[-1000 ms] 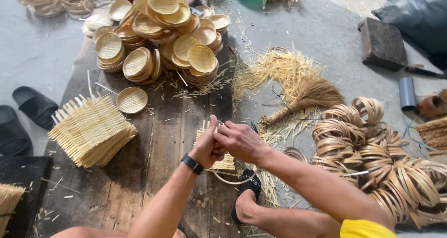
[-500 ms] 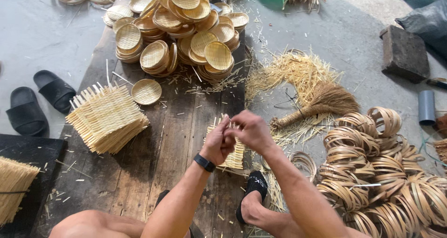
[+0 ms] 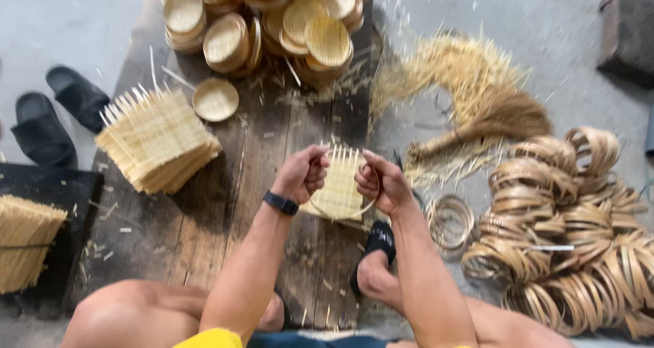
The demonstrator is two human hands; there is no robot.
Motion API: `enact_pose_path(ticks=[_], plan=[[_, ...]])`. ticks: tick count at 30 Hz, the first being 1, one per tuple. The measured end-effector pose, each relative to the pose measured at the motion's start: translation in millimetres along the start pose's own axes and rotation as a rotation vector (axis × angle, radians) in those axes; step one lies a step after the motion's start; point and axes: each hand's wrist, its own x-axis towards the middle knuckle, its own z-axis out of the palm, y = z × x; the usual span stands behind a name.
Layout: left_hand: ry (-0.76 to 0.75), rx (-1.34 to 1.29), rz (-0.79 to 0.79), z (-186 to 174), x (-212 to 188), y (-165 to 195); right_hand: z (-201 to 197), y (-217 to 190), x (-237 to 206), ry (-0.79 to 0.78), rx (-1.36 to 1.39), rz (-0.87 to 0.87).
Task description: The person sits on the workshop floor assembling round bamboo baskets. They weave a square bamboo slat mat around a round wooden rim, trim the protruding slat ends with scissors, press the mat to shape it over the rim, and place the finished basket onto a growing stack of completed baskets.
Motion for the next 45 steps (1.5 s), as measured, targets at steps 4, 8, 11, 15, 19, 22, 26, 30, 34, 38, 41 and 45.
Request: enact_pose_path(ticks=[4,8,11,15,19,22,26,30,34,38,41,45], plan=[[-0.010,-0.069,0.021,-9.0,10.7,-14.9,-17.5,13.7,3.3,0.038,-0.060,0.007],[0.062,-0.045,0.069,-19.4,16.2,-21.4,-29.7,19.8,-0.4,0.255,-0.149,-0.039],[0.064,-0.166,0.058,-25.9,23.8,-29.0,-43.2,24.7,-7.3,0.353,-0.345,-0.077],[0.322,-0.042,0.134,-43.0,41.2,-53.1,-74.5,41.3,-7.2,0.495,-0.642,-0.101],[0.439,0.218,0.207,-74.7,64.2,-85.0,-111.3,72.5,3.1,0.699,-0.705,-0.108],[0.505,0.630,0.290,-100.6,81.5,-105.6,-133.7,97.3,11.8,0.829,-0.821,-0.069],[0.615,1.127,0.306,-118.9,107.3,-124.4,-154.6,123.2,24.5,0.925,-1.091,-0.103],[0.641,1.198,0.341,-120.2,115.8,-132.9,-168.3,132.6,29.4,0.936,-1.289,-0.199],[0.706,1.163,0.238,-118.1,112.1,-131.7,-173.6,133.8,28.3,0.935,-1.279,-0.143],[0.739,1.106,0.121,-118.6,109.9,-130.1,-175.5,133.8,27.4,0.899,-1.393,-0.190],[0.752,1.074,0.103,-122.1,113.4,-133.3,-177.8,134.7,27.4,0.877,-1.379,-0.216],[0.747,1.030,0.085,-126.2,117.6,-133.3,-181.5,135.3,29.8,0.867,-1.291,-0.160]])
